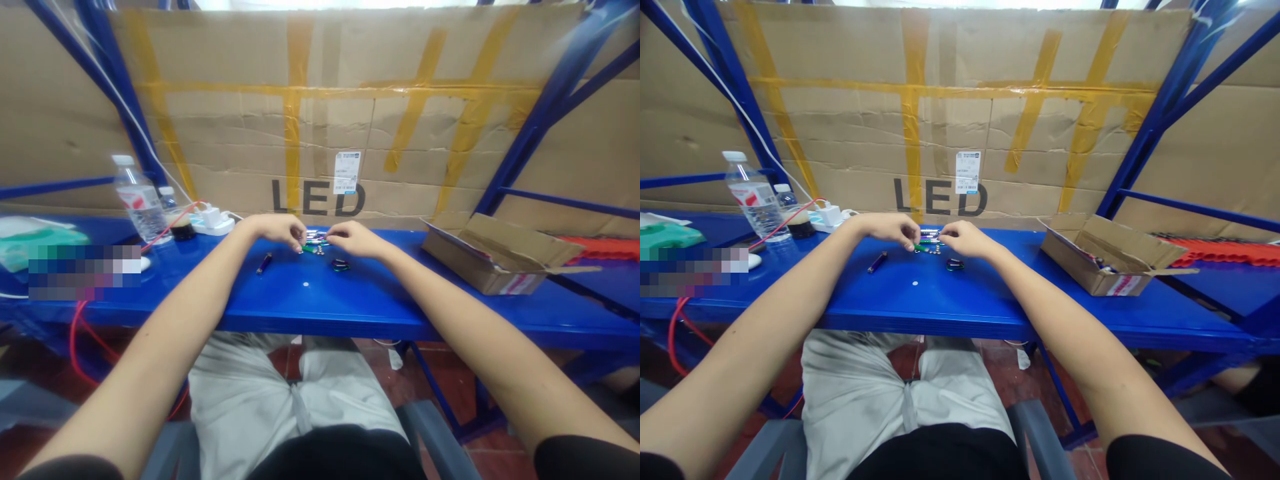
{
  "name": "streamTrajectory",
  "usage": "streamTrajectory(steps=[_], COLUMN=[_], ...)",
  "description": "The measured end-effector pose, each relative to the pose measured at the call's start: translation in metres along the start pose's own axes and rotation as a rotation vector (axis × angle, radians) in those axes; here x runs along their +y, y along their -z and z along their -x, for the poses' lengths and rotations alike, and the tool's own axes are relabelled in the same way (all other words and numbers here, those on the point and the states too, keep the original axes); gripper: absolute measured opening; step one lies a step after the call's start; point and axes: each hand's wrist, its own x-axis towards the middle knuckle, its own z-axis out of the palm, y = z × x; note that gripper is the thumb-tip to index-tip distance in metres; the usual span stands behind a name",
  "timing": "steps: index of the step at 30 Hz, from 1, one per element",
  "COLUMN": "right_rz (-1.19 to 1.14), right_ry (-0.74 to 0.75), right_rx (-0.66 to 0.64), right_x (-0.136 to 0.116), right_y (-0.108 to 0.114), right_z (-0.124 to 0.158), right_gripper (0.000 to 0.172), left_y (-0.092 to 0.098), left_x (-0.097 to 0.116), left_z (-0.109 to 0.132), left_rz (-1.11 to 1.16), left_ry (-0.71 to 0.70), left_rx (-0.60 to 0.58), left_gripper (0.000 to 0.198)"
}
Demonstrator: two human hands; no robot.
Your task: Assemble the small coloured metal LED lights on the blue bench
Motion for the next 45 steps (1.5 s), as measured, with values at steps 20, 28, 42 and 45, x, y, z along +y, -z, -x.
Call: streamTrajectory(steps=[20,28,42,45], right_rz=[-0.259,-0.22,-0.17,-0.187], right_ry=[-0.225,-0.062,-0.04,-0.044], right_rx=[0.167,0.06,0.042,0.033], right_x=[0.049,0.047,0.047,0.047], right_y=[-0.009,-0.007,-0.004,-0.003], right_z=[-0.018,-0.014,-0.014,-0.014], right_gripper=[0.023,0.019,0.019,0.02], left_y=[-0.055,-0.053,-0.049,-0.049], left_x=[0.015,0.02,0.021,0.022], left_z=[-0.046,-0.04,-0.036,-0.036], left_rz=[-0.299,-0.224,-0.194,-0.202], left_ry=[-0.184,-0.113,-0.24,-0.224], left_rx=[0.278,0.201,0.165,0.172], left_gripper=[0.021,0.012,0.018,0.018])
